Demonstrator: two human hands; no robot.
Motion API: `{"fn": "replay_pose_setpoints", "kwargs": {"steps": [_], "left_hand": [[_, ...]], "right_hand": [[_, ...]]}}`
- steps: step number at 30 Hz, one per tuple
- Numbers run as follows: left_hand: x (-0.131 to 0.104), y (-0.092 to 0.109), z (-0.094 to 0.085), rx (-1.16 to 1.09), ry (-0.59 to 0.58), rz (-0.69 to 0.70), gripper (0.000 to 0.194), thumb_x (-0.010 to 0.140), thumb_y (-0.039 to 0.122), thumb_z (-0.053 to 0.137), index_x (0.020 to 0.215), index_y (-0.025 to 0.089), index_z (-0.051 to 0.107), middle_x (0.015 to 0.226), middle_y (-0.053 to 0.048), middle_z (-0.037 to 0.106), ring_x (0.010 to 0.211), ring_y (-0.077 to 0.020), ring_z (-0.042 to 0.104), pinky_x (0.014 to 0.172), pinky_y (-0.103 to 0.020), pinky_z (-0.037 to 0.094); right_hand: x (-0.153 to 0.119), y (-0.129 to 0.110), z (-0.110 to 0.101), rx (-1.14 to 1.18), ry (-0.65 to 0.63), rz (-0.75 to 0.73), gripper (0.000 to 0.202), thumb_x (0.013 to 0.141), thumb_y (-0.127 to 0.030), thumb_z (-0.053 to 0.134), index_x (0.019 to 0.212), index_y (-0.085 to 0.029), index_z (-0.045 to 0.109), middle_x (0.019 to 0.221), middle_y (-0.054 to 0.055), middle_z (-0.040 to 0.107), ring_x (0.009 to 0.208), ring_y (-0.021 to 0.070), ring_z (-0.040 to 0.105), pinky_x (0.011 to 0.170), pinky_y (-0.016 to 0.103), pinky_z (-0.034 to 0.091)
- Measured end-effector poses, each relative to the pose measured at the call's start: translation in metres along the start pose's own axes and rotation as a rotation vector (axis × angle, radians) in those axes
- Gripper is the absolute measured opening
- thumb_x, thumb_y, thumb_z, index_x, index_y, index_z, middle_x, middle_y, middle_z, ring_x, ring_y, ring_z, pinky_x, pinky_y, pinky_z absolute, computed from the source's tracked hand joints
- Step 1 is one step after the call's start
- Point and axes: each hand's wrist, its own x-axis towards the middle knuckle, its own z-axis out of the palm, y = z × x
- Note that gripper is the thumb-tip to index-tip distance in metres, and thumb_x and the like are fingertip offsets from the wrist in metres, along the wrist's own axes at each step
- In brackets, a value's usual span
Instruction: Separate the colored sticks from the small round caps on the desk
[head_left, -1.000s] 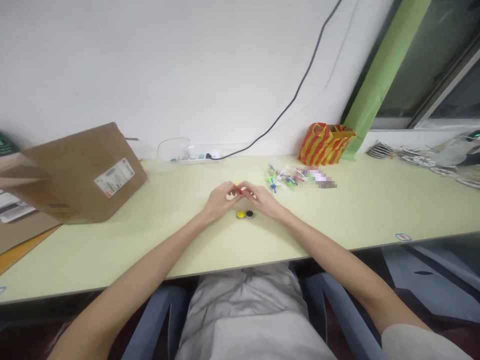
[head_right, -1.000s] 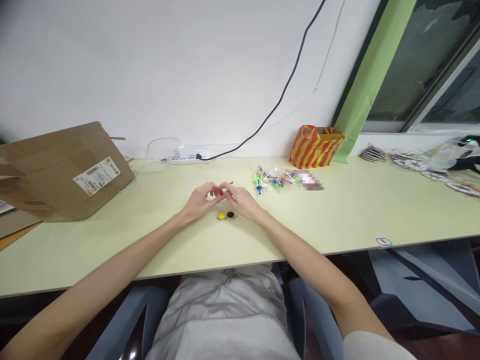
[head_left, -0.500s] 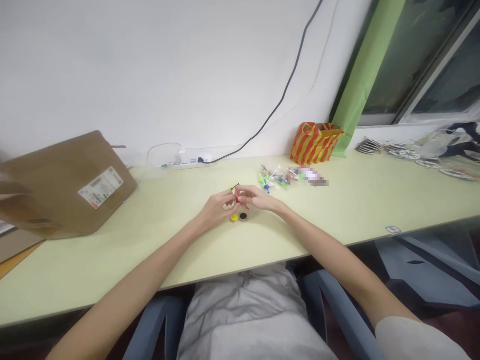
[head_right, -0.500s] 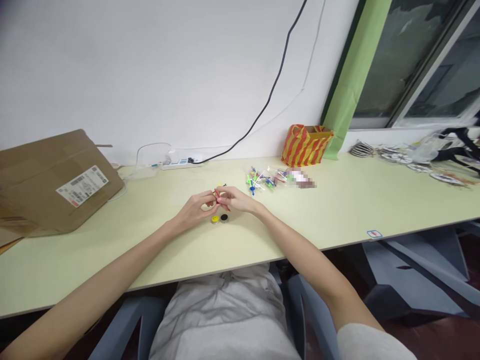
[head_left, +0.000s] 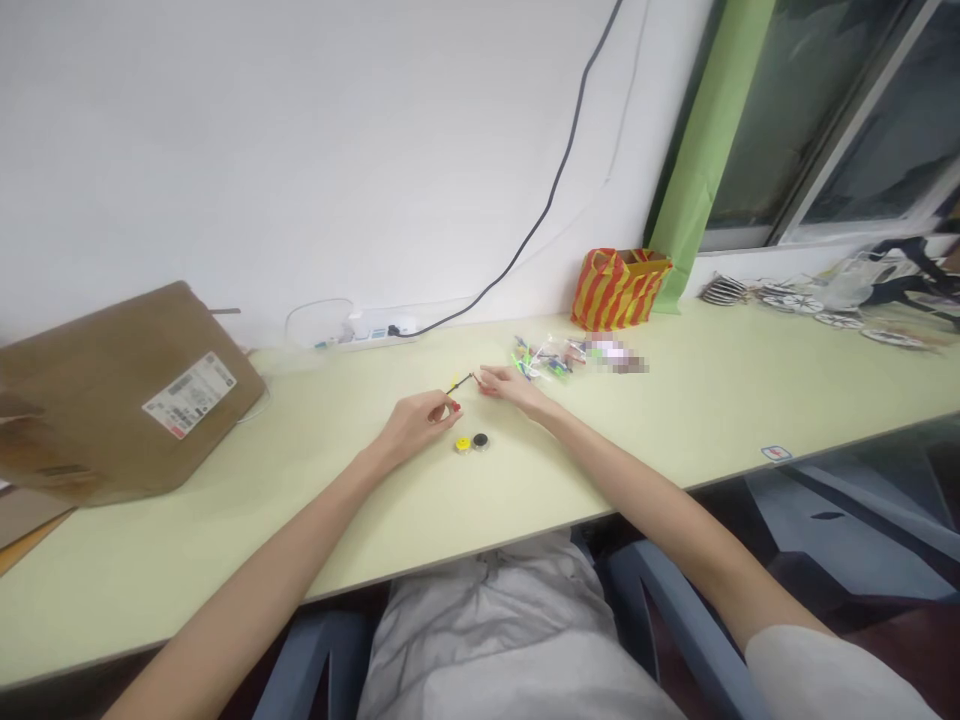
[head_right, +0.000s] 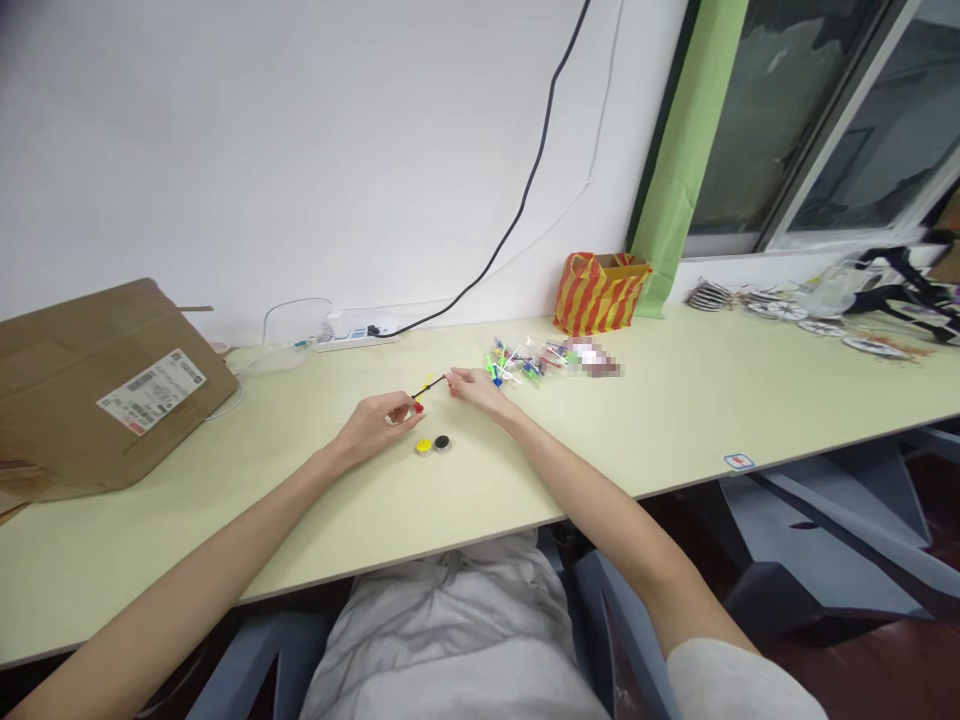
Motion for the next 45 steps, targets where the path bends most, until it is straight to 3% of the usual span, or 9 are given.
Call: {"fn": "replay_pose_setpoints", "kwargs": {"steps": [3,5,10,17,23,28,32,38,45], "left_hand": [[-0.001,0.000,0.000,-0.005,-0.004,-0.022,0.030,0.094,0.047,0.058,0.091,0.019,0.070,0.069,0.002,0.056,0.060,-0.0123,0.049,0.062,-0.026,0.038],[-0.001,0.000,0.000,-0.020,-0.001,-0.034,0.031,0.094,0.048,0.059,0.093,0.020,0.071,0.068,0.002,0.057,0.060,-0.0124,0.049,0.062,-0.026,0.038],[-0.002,-0.001,0.001,-0.043,0.051,-0.079,0.037,0.088,0.054,0.066,0.079,0.018,0.069,0.062,0.004,0.053,0.057,-0.0115,0.044,0.059,-0.026,0.033],[-0.003,0.012,-0.001,-0.114,0.103,-0.061,0.038,0.087,0.056,0.067,0.082,0.019,0.070,0.061,0.004,0.052,0.057,-0.0110,0.043,0.059,-0.025,0.034],[-0.002,0.020,0.003,-0.157,0.008,-0.091,0.039,0.088,0.057,0.065,0.086,0.019,0.071,0.063,0.003,0.055,0.059,-0.0116,0.046,0.059,-0.025,0.035],[0.000,0.018,0.006,-0.159,-0.058,-0.072,0.051,0.086,0.059,0.067,0.122,0.023,0.068,0.075,0.002,0.062,0.065,-0.0138,0.055,0.067,-0.027,0.043],[0.000,0.024,0.006,-0.175,-0.236,0.053,0.035,0.094,0.054,0.059,0.105,0.023,0.073,0.088,-0.003,0.066,0.083,-0.0182,0.063,0.078,-0.029,0.047],[-0.001,0.034,0.003,-0.242,-0.329,0.102,0.031,0.096,0.049,0.057,0.107,0.024,0.072,0.094,-0.004,0.065,0.087,-0.0189,0.062,0.085,-0.031,0.048],[0.001,0.026,0.004,-0.291,-0.375,0.136,0.030,0.088,0.047,0.070,0.107,0.023,0.072,0.100,-0.006,0.066,0.089,-0.0203,0.062,0.085,-0.033,0.047]], "right_hand": [[-0.005,-0.006,0.007,0.021,0.007,0.003,0.056,0.094,-0.049,0.061,0.141,-0.018,0.055,0.130,0.014,0.067,0.124,0.0225,0.061,0.106,0.040,0.049],[-0.010,-0.012,0.010,-0.016,-0.013,-0.051,0.052,0.093,-0.047,0.063,0.138,-0.021,0.059,0.134,0.013,0.065,0.123,0.0232,0.060,0.105,0.040,0.048],[-0.019,-0.023,0.020,-0.009,-0.230,-0.211,0.037,0.086,-0.050,0.070,0.101,-0.016,0.072,0.097,0.008,0.075,0.084,0.0182,0.067,0.076,0.031,0.054],[-0.021,-0.024,0.023,0.133,-0.269,-0.196,0.041,0.079,-0.049,0.078,0.098,-0.013,0.070,0.077,0.004,0.070,0.062,0.0129,0.061,0.060,0.026,0.051],[-0.026,-0.038,0.014,0.027,-0.262,-0.208,0.036,0.078,-0.048,0.079,0.083,-0.014,0.069,0.069,0.002,0.067,0.059,0.0124,0.058,0.054,0.024,0.046],[-0.027,-0.051,-0.006,-0.349,-0.179,-0.239,0.015,0.083,-0.030,0.074,0.080,-0.016,0.071,0.075,0.004,0.072,0.065,0.0138,0.060,0.061,0.025,0.044],[-0.025,-0.046,-0.018,-0.649,-0.317,-0.097,0.008,0.072,-0.011,0.075,0.069,-0.016,0.070,0.067,0.001,0.070,0.061,0.0134,0.059,0.059,0.024,0.039],[-0.024,-0.040,-0.030,-0.497,-0.646,0.031,0.011,0.071,-0.022,0.079,0.076,-0.015,0.072,0.073,0.002,0.074,0.064,0.0140,0.063,0.058,0.022,0.043],[-0.026,-0.039,-0.034,-0.351,-0.717,0.058,0.025,0.067,-0.034,0.084,0.080,-0.014,0.076,0.077,0.005,0.077,0.067,0.0146,0.066,0.061,0.022,0.047]]}}
